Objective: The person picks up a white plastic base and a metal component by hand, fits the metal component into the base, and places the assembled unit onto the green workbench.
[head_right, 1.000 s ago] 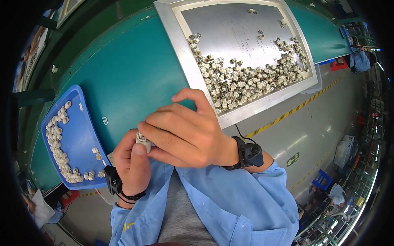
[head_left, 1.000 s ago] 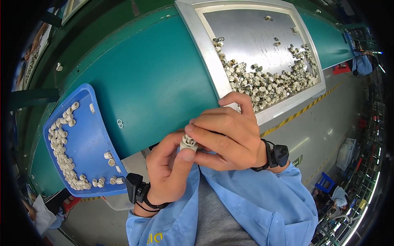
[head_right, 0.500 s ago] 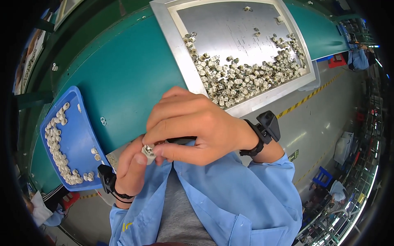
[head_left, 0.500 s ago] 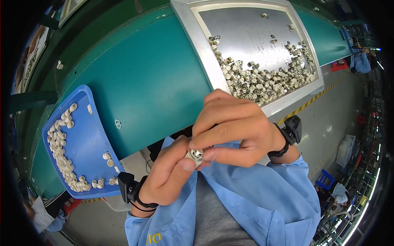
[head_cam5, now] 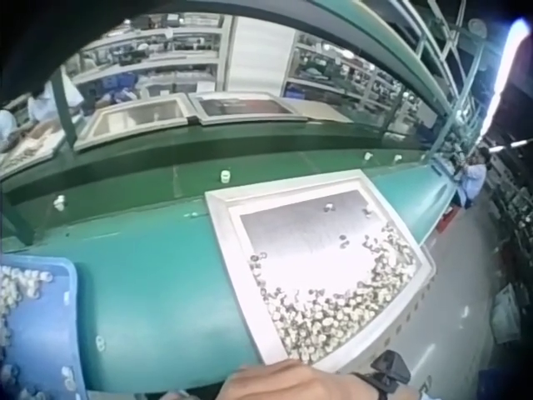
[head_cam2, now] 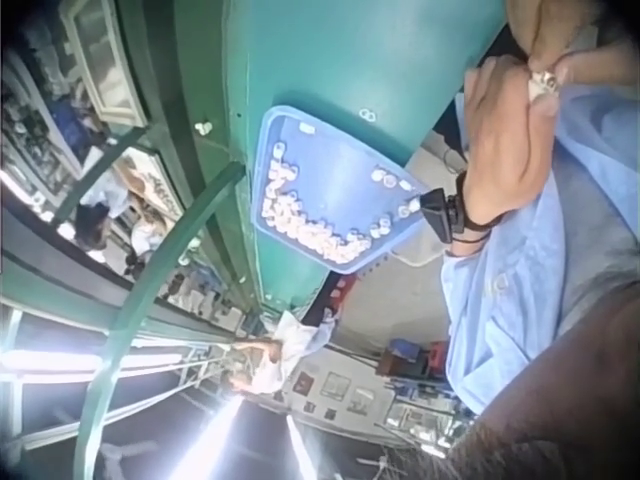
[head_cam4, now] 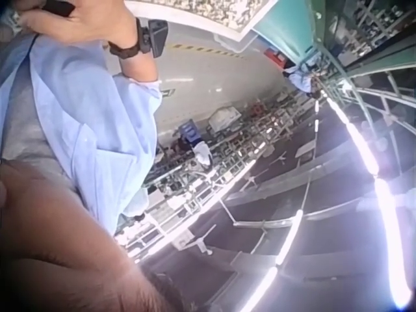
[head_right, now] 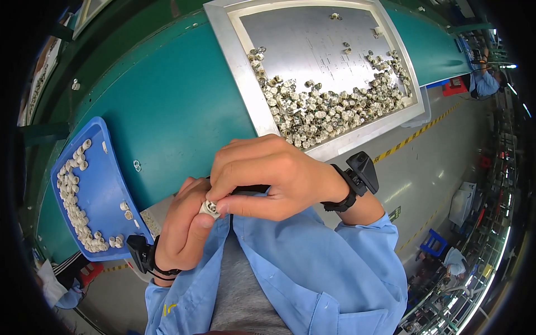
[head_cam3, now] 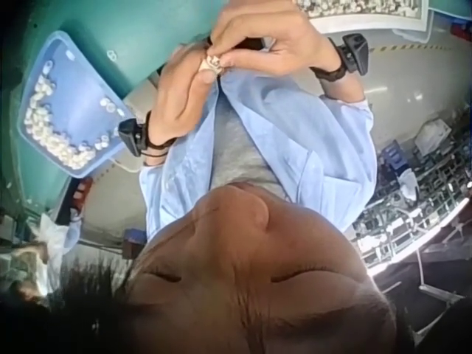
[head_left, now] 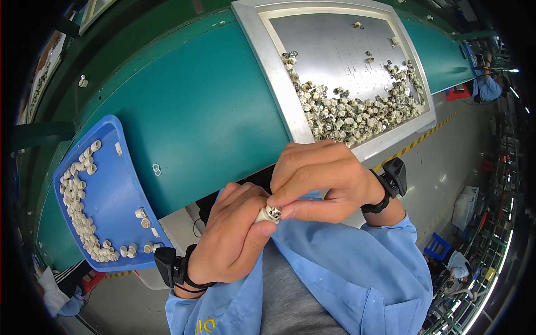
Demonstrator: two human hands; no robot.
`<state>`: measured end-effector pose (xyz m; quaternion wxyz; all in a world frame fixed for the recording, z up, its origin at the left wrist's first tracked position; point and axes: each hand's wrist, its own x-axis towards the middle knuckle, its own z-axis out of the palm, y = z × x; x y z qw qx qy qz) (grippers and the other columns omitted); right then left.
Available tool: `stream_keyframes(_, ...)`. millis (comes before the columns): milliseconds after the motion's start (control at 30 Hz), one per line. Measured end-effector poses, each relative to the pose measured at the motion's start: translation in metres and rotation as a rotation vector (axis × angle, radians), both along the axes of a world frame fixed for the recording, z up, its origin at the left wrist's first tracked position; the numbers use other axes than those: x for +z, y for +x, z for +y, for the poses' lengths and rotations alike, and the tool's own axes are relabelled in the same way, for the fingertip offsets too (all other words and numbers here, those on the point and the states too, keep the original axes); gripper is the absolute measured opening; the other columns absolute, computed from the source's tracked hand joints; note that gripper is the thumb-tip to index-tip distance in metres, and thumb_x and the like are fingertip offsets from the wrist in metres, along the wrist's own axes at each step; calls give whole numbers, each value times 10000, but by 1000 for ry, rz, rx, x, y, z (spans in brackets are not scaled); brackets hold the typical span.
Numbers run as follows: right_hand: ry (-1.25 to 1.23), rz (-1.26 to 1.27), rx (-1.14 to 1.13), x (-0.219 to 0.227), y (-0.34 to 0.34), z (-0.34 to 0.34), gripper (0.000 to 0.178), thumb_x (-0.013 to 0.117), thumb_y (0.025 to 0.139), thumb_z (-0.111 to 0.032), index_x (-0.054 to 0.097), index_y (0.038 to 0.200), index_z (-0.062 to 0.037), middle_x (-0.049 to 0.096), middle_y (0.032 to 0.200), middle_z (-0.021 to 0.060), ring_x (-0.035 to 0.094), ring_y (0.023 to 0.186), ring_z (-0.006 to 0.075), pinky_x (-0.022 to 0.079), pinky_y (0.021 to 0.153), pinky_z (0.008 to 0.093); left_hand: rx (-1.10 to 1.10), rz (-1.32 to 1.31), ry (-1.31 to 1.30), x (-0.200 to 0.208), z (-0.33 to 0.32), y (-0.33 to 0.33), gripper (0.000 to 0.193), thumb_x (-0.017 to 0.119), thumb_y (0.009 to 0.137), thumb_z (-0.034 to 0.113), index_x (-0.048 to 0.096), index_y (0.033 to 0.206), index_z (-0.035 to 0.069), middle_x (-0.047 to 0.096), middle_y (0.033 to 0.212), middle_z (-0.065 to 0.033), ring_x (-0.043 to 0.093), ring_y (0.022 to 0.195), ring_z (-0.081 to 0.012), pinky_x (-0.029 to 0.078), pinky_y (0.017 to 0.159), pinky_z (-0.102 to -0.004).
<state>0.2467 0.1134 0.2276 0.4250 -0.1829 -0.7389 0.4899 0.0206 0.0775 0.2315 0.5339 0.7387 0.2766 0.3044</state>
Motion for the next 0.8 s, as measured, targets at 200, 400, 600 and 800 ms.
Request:
stream_keyframes(200,34,-15,11,-1,-3,3,178,808,804,-30,739,965,2,691,864,106,664,755,245,500,669,338,25,40,66,1,0,-3,192,552,971,170,577,1034,-10,562,901,-135,520,798,-318,355,748,-400)
stream_keyframes(400,118,-23,0,9,-19,11,167,777,810,-10,737,972,6,697,891,121,667,770,260,502,680,363,91,43,-3,14,1,-14,180,573,967,153,575,1031,-16,553,911,-147,512,800,-335,363,750,-403)
stream_keyframes(600,433,-579,-326,88,-85,-34,362,761,672,-169,708,989,-1,688,981,124,653,840,293,442,769,412,390,-235,-362,34,-46,-49,190,598,1014,196,577,982,10,515,747,-34,462,669,-107,385,593,-296)
stream_keyframes(800,477,-697,-486,105,-130,-73,326,751,660,-146,671,946,-13,666,986,101,642,872,280,401,843,443,370,-185,-568,58,-75,-73,192,573,1035,183,612,1056,-3,647,905,-36,568,821,-71,477,692,-255)
